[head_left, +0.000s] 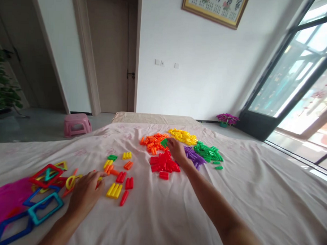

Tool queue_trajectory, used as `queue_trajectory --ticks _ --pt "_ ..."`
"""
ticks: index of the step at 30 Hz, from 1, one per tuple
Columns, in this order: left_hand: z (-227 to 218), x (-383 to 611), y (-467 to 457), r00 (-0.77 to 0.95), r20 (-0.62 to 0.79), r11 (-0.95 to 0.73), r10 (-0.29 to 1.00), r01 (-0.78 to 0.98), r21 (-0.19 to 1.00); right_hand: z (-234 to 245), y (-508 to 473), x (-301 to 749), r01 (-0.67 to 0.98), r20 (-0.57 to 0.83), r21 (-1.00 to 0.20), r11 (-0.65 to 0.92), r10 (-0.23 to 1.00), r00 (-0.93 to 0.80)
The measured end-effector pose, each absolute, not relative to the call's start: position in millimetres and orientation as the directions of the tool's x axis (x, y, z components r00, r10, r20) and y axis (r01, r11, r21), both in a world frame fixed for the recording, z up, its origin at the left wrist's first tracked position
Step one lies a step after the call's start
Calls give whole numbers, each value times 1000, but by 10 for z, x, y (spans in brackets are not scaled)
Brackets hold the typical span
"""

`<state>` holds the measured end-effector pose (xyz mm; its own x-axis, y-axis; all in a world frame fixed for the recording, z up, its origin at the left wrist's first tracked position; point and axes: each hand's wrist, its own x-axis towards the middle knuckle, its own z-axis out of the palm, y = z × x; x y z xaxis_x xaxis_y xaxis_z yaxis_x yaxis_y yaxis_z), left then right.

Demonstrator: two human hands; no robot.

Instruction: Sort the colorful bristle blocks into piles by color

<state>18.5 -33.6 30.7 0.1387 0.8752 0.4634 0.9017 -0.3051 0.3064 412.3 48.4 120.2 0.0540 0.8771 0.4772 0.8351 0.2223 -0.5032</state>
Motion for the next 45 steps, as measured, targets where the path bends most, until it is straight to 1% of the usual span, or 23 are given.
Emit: queue_trajectory --ticks 4,8,11,14,16,18,21,24,26,28,31,34,36,39,41,45 --pt "302 179 -322 148 474 -308 868 909 280 1269 485 5076 868 456 -489 -85 824 338" --pt "301 177 -320 153 474 -313 867 908 278 1261 371 5786 802 400 -495 -335 731 552" --pt "290 176 -319 147 479 -306 866 912 274 1263 268 6067 752 389 -507 -422 667 636" --pt "277 175 -316 155 481 -312 863 913 265 1265 236 6094 730 406 -519 -444 624 668" --pt "269 178 -315 159 483 -317 861 911 265 1255 280 5953 750 434 -527 -400 631 643" --pt "268 183 -316 153 482 -314 863 909 275 1230 363 5676 798 473 -539 -270 687 551" --pt "286 200 -326 139 472 -309 871 900 306 1162 484 5032 838 514 -545 17 796 318" --pt "325 220 -344 123 452 -301 883 888 347 1058 512 4241 822 495 -508 258 868 34" --pt "347 228 -354 108 440 -289 892 883 370 982 482 3724 787 452 -486 379 880 -145" --pt "355 228 -358 92 435 -277 896 881 383 916 446 3259 758 406 -469 453 873 -271" --pt "340 215 -350 67 445 -265 893 877 401 859 431 2683 737 369 -397 547 830 -418" --pt "323 204 -333 48 449 -257 892 871 418 853 472 2253 719 332 -268 641 762 -555" --pt "324 205 -328 39 452 -254 891 868 426 862 520 2048 714 292 -188 674 733 -615" --pt "341 219 -333 24 451 -242 892 868 434 870 593 1870 746 202 -99 658 748 -633" --pt "353 229 -338 11 442 -223 897 873 433 867 623 1826 767 160 -60 639 765 -624" --pt "350 236 -334 4 446 -213 895 882 420 856 616 1840 781 173 -35 624 773 -610"
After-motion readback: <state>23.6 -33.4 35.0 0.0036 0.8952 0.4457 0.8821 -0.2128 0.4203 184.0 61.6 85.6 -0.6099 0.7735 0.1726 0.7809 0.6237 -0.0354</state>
